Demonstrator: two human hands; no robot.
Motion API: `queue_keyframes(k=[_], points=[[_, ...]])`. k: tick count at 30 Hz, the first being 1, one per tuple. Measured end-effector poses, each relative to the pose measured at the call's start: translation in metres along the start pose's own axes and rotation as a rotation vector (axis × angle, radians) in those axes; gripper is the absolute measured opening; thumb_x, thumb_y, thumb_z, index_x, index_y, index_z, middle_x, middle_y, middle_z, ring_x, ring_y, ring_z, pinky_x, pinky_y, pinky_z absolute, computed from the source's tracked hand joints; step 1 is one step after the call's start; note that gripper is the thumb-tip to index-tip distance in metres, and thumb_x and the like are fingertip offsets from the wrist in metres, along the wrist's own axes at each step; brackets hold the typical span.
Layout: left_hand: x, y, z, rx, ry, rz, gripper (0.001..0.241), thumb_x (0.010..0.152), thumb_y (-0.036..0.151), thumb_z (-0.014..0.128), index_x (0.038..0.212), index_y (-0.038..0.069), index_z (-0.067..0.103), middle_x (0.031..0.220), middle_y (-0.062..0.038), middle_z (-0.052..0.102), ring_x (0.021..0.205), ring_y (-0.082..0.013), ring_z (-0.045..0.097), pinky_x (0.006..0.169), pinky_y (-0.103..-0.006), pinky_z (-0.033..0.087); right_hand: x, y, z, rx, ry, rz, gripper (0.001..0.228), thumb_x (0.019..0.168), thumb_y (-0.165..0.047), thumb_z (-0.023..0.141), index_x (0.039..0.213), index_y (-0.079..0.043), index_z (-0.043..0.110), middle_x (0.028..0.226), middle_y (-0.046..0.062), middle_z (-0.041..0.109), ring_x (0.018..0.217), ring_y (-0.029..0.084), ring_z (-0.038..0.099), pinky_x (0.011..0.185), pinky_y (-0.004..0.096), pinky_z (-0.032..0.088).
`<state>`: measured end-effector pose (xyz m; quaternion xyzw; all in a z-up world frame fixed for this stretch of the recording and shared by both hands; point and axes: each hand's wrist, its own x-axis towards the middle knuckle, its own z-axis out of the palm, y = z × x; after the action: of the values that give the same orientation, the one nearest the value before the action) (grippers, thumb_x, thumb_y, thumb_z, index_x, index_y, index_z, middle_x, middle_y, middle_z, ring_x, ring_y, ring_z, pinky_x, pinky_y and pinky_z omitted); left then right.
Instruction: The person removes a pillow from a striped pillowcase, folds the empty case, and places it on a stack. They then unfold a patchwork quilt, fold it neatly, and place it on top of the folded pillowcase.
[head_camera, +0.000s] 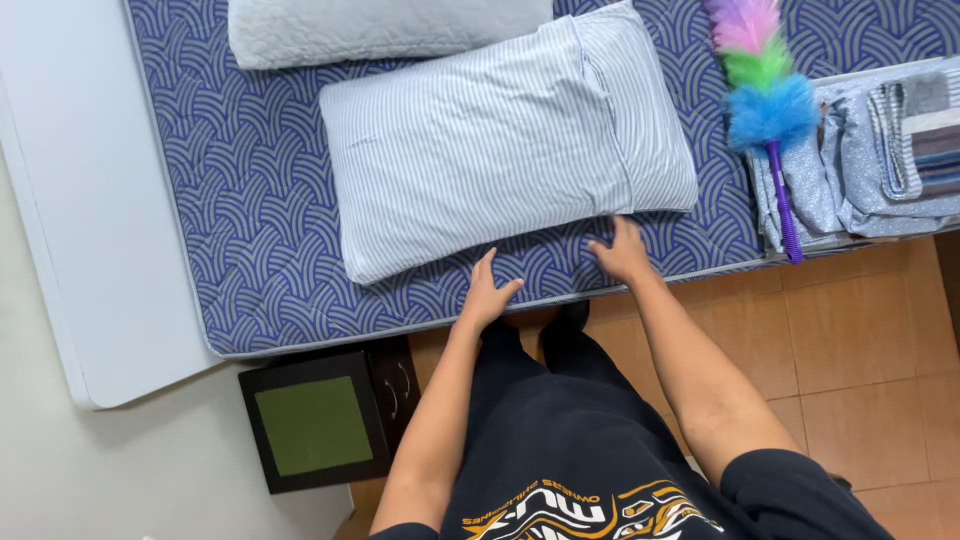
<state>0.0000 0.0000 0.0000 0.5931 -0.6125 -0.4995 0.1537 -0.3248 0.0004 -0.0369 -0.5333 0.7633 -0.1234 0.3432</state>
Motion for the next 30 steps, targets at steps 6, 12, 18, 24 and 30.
queue_keyframes(k=[6,12,18,24,30], points=[[-0.01,0.024,0.006,-0.006,-0.029,-0.144,0.088,0.085,0.037,0.078,0.155,0.006,0.035,0.154,-0.022,0.044,0.142,-0.0362,0.045,0.115,-0.0432,0.038,0.033,0.014,-0.023,0.169,0.322,-0.198,0.093,0.084,-0.031,0.082,0.153,0.006,0.033,0.15,0.033,0.044,0.138,0.048,0.044,0.114,0.049,0.035],[-0.002,0.032,0.036,-0.192,0.113,-0.097,0.073,0.087,0.039,0.076,0.146,0.003,0.051,0.143,-0.019,0.061,0.126,-0.0298,0.063,0.107,-0.039,0.05,0.018,-0.071,-0.015,0.085,-0.231,0.017,0.068,0.08,-0.04,0.081,0.129,0.002,0.061,0.119,0.027,0.069,0.112,0.041,0.067,0.096,0.045,0.053],[0.016,0.165,-0.005,-0.013,0.298,-0.049,0.072,0.084,0.037,0.078,0.139,0.001,0.051,0.134,-0.022,0.059,0.12,-0.0349,0.058,0.101,-0.0421,0.048,-0.065,-0.144,-0.054,0.321,-0.325,-0.504,0.059,0.08,-0.023,0.071,0.13,0.005,0.058,0.123,0.028,0.066,0.116,0.043,0.062,0.097,0.045,0.048],[0.101,-0.029,0.091,-0.507,0.142,-0.215,0.042,0.102,0.022,0.058,0.131,-0.008,0.056,0.129,-0.018,0.058,0.124,-0.0299,0.053,0.106,-0.04,0.04,-0.077,-0.077,-0.003,0.108,-0.293,-0.501,0.059,0.084,-0.026,0.073,0.135,-0.002,0.059,0.13,0.024,0.063,0.12,0.04,0.059,0.103,0.047,0.047],[0.055,0.062,0.025,-1.197,0.102,-0.32,0.033,0.095,0.022,0.059,0.109,-0.007,0.067,0.1,-0.014,0.074,0.092,-0.0251,0.07,0.086,-0.0382,0.055,-0.094,-0.109,-0.063,-0.338,-0.083,-0.601,0.061,0.077,-0.038,0.076,0.132,-0.016,0.064,0.149,0.001,0.054,0.121,0.03,0.052,0.096,0.053,0.039]])
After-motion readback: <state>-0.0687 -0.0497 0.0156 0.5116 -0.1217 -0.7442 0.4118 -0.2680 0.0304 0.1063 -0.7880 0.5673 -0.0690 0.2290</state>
